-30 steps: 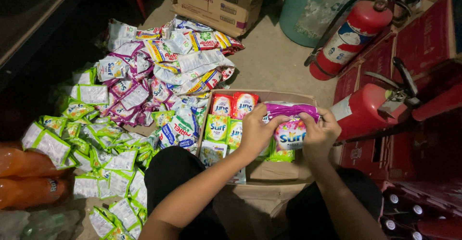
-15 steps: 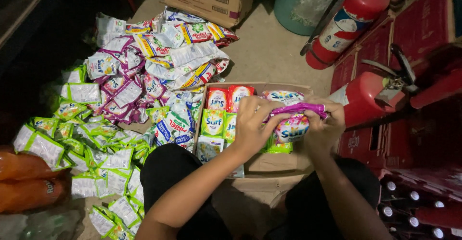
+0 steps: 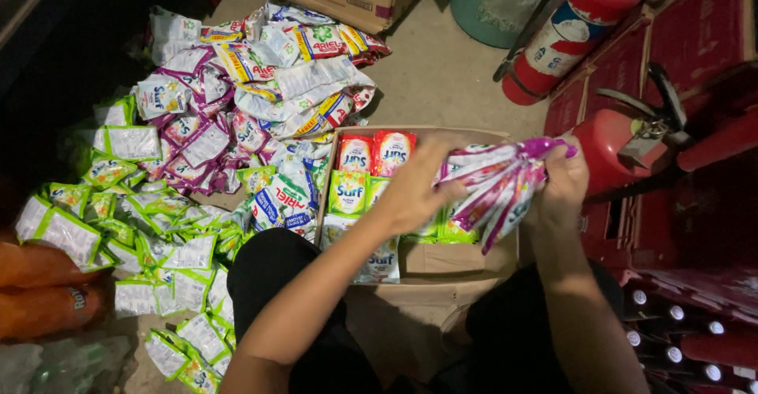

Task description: Organizing and stacking small packets of laundry detergent into a cardboard box.

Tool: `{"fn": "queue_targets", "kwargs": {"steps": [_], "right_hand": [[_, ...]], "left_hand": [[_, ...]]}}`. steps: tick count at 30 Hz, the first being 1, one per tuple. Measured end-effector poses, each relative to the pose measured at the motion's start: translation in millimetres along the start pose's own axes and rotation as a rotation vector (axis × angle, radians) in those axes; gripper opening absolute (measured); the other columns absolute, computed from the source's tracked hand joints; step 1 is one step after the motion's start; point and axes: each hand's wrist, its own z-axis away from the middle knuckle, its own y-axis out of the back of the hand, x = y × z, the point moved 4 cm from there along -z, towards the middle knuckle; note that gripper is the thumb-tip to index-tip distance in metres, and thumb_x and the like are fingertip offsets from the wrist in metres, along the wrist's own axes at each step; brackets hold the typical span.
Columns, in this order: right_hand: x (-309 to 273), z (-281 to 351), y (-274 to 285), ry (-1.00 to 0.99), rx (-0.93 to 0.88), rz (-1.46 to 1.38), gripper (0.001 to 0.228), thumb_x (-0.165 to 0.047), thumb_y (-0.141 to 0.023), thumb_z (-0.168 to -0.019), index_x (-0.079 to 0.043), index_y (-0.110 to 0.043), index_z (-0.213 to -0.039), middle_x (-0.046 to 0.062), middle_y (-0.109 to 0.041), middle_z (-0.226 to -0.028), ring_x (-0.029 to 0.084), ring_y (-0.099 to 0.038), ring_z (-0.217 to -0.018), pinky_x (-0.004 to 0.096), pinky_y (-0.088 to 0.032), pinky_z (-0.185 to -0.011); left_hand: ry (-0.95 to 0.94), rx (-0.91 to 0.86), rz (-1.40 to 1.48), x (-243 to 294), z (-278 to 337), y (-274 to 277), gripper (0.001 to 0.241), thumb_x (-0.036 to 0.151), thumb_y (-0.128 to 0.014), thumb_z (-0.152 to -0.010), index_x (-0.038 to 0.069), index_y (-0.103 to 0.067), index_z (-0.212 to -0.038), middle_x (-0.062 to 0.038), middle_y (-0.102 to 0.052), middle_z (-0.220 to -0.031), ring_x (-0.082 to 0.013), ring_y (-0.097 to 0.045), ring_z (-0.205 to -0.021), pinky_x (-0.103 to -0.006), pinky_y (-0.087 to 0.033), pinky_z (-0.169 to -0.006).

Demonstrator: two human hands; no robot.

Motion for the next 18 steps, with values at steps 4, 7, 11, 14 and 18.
{"fn": "queue_targets", "kwargs": {"steps": [4,7,11,14,18], "right_hand": [[20,9,19,-0.211,0.318,0.188,0.016,-0.018,-0.057,-0.112,-0.003,-0.054,-0.105,0.008,-0.067,-0.083,0.02,-0.068,-0.069,0.039,-0.057,-0.071],[44,13,31,-0.416,0.47,0.272,0.017,-0.019,-0.059,-0.11,-0.003,-0.056,-0.108,0.007,-0.065,-0.079,0.021,-0.066,-0.064,0.041,-0.055,-0.064],[116,19,103,-0.707,0.565,0.105,0.023,-0.021,-0.057,-0.106,0.001,-0.055,-0.111,0.013,-0.067,-0.086,0.028,-0.071,-0.074,0.044,-0.06,-0.072],[163,16,176,-0.829,0.358,-0.004,0.025,-0.021,-0.055,-0.109,-0.002,-0.051,-0.125,0.015,-0.068,-0.1,0.029,-0.07,-0.091,0.044,-0.06,-0.088],[130,0,129,-0.994,0.294,-0.144,0.048,-0.036,-0.044,-0.107,0.004,-0.048,-0.135,0.023,-0.07,-0.117,0.032,-0.068,-0.108,0.046,-0.056,-0.1]], "left_hand": [[-0.169,0.01,0.051,11,5,-32,0.102,0.044,-0.076,-0.083,-0.002,-0.025,-0.159,-0.031,-0.048,-0.149,-0.0454,-0.046,-0.141,-0.0483,-0.034,-0.12],[-0.118,-0.007,0.211,3,3,-52,0.126,0.042,-0.085,-0.075,-0.004,-0.008,-0.163,-0.034,-0.042,-0.153,-0.0466,-0.042,-0.142,-0.0479,-0.033,-0.119],[0.211,-0.12,0.439,-33,2,-86,0.138,0.042,-0.085,-0.068,-0.003,0.007,-0.161,-0.025,-0.051,-0.146,-0.0373,-0.052,-0.136,-0.0422,-0.037,-0.118],[0.273,0.01,0.646,-55,5,-110,0.12,0.034,-0.084,-0.071,-0.001,-0.011,-0.159,-0.024,-0.053,-0.145,-0.0356,-0.055,-0.134,-0.0441,-0.046,-0.112],[0.438,0.026,1.078,-74,0,-119,0.094,0.034,-0.079,-0.075,0.002,-0.031,-0.149,-0.019,-0.059,-0.134,-0.0319,-0.06,-0.125,-0.0432,-0.052,-0.106]]}}
